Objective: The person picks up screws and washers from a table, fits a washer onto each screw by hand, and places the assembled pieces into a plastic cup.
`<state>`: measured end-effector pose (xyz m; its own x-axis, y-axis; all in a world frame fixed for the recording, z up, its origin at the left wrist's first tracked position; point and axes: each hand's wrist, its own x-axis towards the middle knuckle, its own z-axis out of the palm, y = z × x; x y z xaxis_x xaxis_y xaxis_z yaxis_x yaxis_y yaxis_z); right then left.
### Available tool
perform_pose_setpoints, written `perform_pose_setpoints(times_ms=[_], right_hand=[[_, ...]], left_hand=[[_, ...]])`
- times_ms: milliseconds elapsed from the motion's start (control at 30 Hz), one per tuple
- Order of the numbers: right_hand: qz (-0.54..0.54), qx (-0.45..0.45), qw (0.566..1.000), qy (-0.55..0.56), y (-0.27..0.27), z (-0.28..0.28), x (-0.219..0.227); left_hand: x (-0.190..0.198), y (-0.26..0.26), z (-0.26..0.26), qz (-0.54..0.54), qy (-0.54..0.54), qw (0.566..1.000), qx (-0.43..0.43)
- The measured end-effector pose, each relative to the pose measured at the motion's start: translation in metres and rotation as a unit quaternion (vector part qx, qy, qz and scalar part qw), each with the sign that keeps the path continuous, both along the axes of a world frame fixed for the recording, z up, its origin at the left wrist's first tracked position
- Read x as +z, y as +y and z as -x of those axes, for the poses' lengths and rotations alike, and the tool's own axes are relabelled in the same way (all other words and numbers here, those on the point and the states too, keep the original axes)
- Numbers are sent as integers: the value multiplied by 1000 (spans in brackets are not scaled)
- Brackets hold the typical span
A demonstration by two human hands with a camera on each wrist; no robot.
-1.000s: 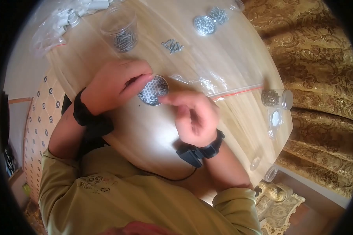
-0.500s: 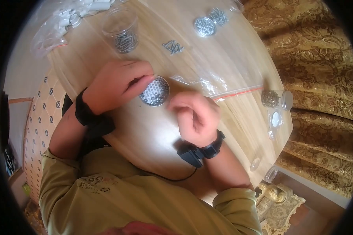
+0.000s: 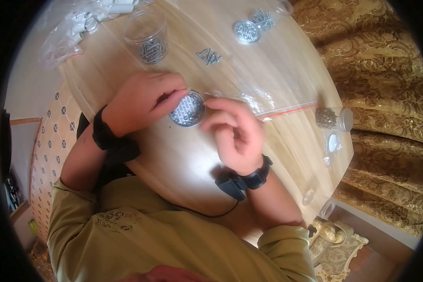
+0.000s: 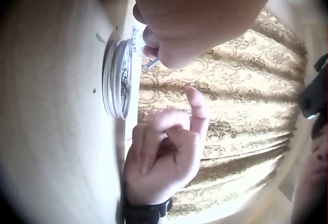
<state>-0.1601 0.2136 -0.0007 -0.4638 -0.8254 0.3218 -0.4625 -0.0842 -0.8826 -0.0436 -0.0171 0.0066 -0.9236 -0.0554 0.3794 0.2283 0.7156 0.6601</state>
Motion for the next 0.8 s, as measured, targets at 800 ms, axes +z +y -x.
perform_pose_setpoints(times_ms=[800], right_hand=[[-9, -77, 994, -75, -8, -3, 4]], left_hand=[[39, -37, 3, -95, 187, 953, 220]])
